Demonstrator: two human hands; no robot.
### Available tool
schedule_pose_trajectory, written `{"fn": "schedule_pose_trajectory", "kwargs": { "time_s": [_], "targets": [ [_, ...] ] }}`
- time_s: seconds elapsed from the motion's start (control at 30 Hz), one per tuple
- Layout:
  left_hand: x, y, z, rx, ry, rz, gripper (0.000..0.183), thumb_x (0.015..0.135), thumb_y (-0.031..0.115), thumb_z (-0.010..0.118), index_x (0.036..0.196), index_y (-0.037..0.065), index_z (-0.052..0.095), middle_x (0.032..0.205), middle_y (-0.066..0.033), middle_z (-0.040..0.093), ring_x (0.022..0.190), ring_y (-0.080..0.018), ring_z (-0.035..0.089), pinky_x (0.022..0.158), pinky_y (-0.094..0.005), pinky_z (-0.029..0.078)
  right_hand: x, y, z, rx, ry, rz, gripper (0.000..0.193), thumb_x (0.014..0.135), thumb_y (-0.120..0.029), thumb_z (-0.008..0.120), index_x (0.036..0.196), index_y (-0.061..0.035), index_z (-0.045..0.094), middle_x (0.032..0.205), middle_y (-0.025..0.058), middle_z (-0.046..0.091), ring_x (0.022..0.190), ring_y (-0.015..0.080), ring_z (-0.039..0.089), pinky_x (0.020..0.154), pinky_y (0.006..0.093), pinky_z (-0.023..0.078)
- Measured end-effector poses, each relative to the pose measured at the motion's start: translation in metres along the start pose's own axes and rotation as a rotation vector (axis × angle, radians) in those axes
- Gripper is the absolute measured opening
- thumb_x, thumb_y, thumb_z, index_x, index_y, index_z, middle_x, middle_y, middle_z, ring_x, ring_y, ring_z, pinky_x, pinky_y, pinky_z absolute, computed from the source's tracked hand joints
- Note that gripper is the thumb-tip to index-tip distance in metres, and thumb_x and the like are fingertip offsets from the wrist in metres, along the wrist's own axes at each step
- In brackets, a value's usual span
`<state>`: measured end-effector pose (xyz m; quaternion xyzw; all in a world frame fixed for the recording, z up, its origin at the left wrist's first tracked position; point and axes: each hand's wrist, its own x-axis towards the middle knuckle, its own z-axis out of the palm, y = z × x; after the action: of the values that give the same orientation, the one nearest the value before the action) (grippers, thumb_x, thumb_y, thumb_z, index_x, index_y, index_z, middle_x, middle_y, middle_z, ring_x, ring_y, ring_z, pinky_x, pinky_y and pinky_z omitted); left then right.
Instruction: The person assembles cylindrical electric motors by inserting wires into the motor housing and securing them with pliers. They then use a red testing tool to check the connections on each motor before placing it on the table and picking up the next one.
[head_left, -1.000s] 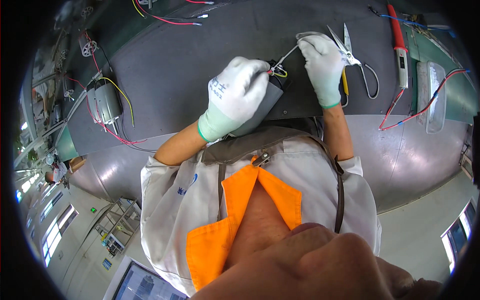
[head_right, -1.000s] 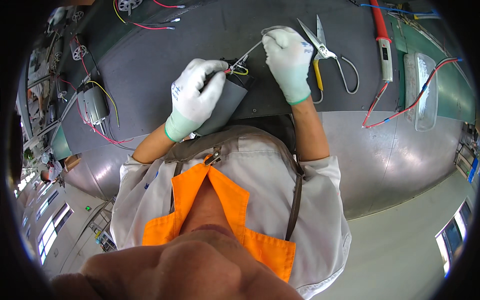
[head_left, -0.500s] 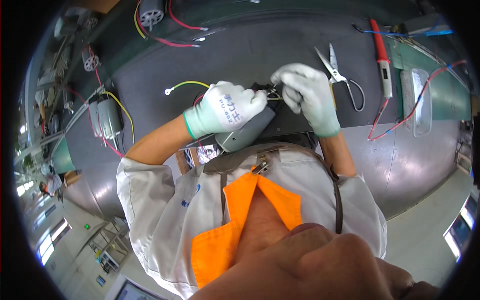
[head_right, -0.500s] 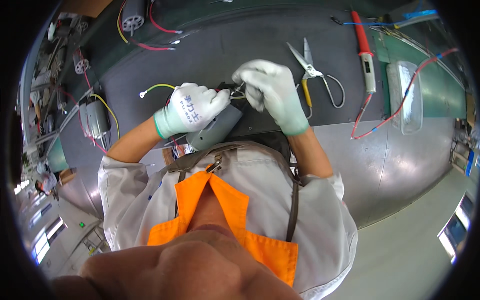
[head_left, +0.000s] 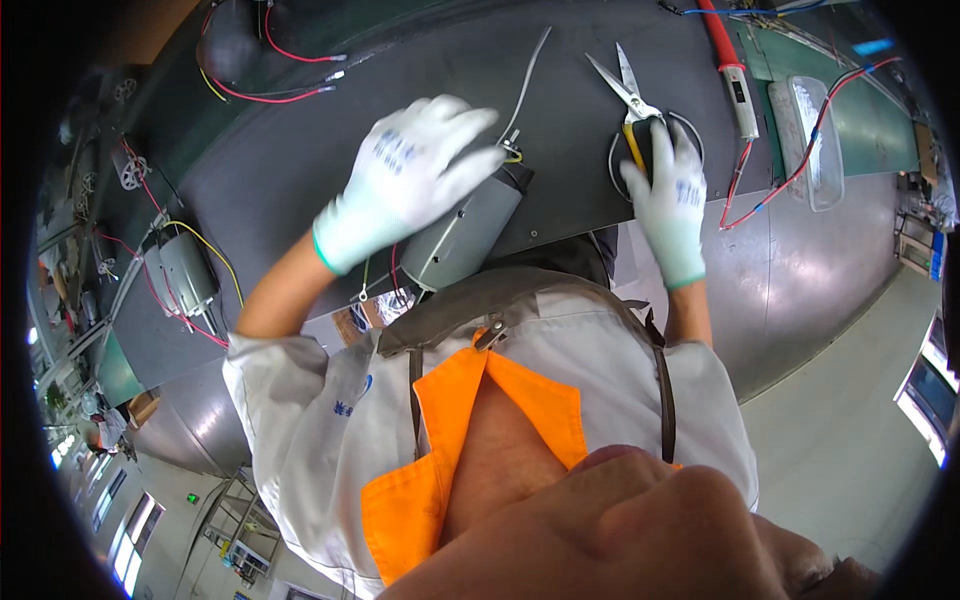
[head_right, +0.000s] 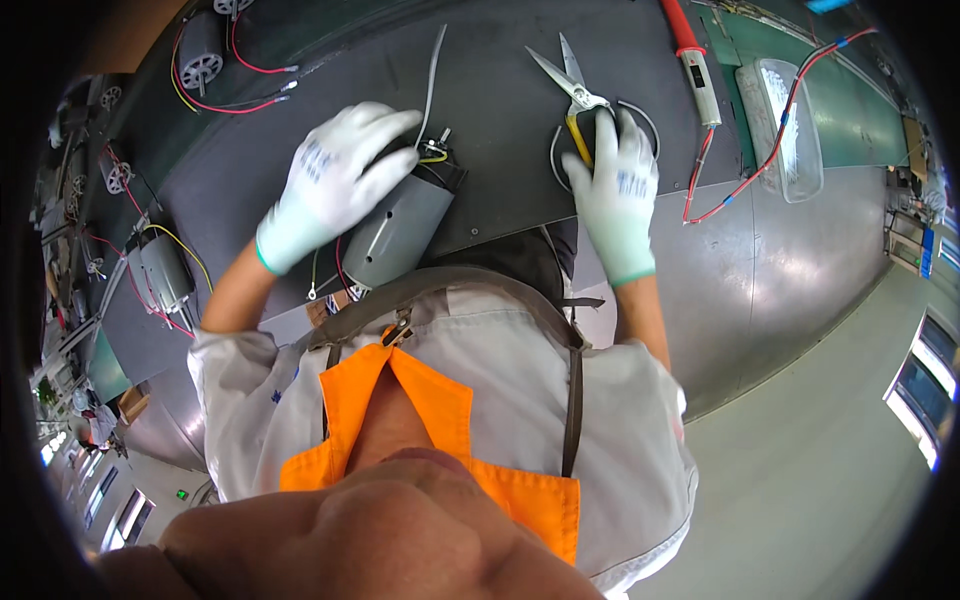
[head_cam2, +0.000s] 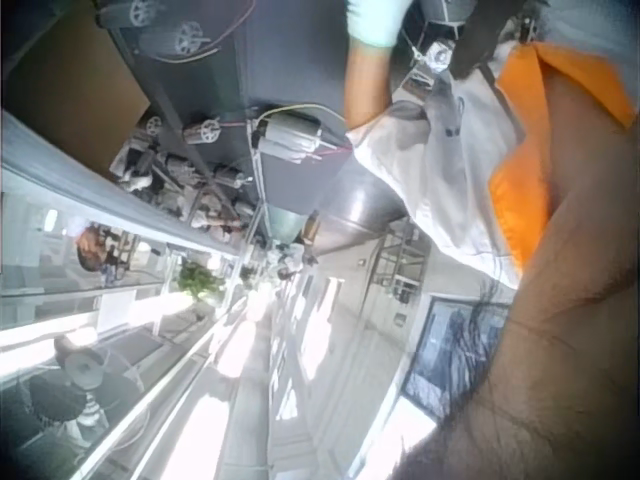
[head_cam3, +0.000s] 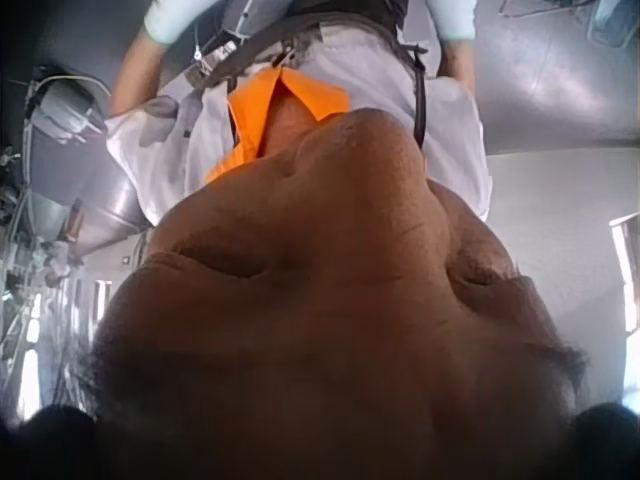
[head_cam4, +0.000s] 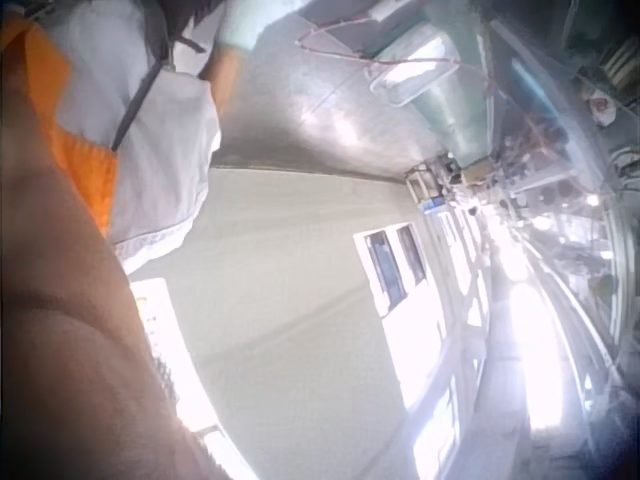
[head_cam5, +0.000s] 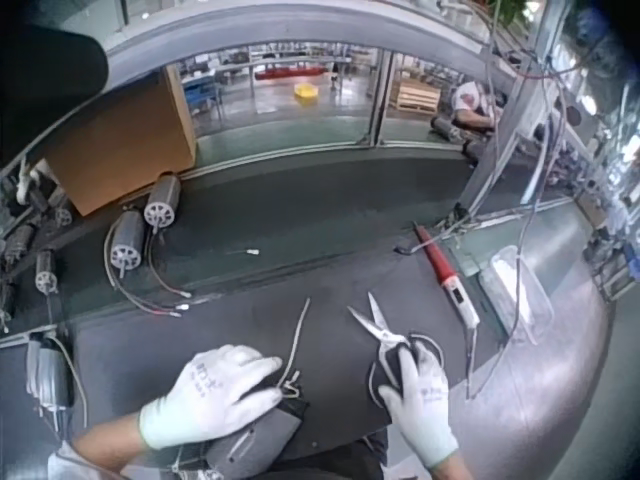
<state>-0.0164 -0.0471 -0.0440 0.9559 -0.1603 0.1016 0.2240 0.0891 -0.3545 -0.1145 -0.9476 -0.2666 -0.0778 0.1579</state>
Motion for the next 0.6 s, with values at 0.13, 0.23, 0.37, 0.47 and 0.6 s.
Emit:
{"fn": "schedule_pose_trajectory", "kwargs": {
  "time_s": [0.13,0.23,0.37,0.47,0.6],
  "targets": [
    [0.028,-0.016,0.009,-0.39,-0.179,-0.015,0.024,0.1,0.02,0.061,0.111,0.002,0.072,0.115,-0.0119,0.069,0.108,-0.0279,0.067,0.097,-0.0368,0.054,-0.06,-0.003,-0.016,0.02,-0.137,0.05,0.066,0.086,-0.006,0.068,0.149,-0.0064,0.047,0.143,0.0249,0.05,0.128,0.0432,0.052,0.107,0.0516,0.043],
    [0.045,-0.024,0.004,-0.708,-0.327,-0.223,0.029,0.103,0.023,0.058,0.108,0.0,0.074,0.111,-0.0115,0.071,0.107,-0.0215,0.068,0.098,-0.0332,0.052,-0.068,0.006,-0.026,0.032,-0.215,0.142,0.067,0.086,0.0,0.065,0.149,-0.0063,0.047,0.141,0.0249,0.052,0.125,0.0422,0.055,0.104,0.0493,0.047],
    [0.055,-0.036,-0.009,-0.774,-0.177,-0.253,0.033,0.103,0.03,0.062,0.109,0.0,0.074,0.104,-0.0069,0.074,0.105,-0.0162,0.069,0.099,-0.0324,0.052,-0.042,0.007,-0.046,0.767,-0.34,0.664,0.078,0.081,0.006,0.07,0.153,-0.0064,0.045,0.12,0.0128,0.064,0.106,0.019,0.065,0.093,0.0353,0.055],
    [0.061,-0.034,-0.027,-0.556,-0.011,0.052,0.017,0.096,0.018,0.064,0.107,0.008,0.073,0.106,-0.0161,0.07,0.102,-0.0318,0.067,0.085,-0.0392,0.055,-0.023,0.004,-0.049,1.186,-0.423,0.449,0.082,0.079,-0.002,0.079,0.153,-0.0047,0.046,0.111,0.0052,0.065,0.1,0.0112,0.062,0.088,0.03,0.053],
    [0.074,-0.035,-0.031,-0.05,0.15,0.449,0.02,0.088,0.014,0.067,0.106,0.01,0.074,0.105,-0.014,0.069,0.104,-0.0324,0.066,0.083,-0.0411,0.054,0.01,-0.035,-0.056,0.682,-0.663,-0.04,0.08,0.081,-0.026,0.084,0.148,-0.0016,0.049,0.106,0.0159,0.068,0.097,0.0239,0.068,0.09,0.0374,0.054]
  ]
}}
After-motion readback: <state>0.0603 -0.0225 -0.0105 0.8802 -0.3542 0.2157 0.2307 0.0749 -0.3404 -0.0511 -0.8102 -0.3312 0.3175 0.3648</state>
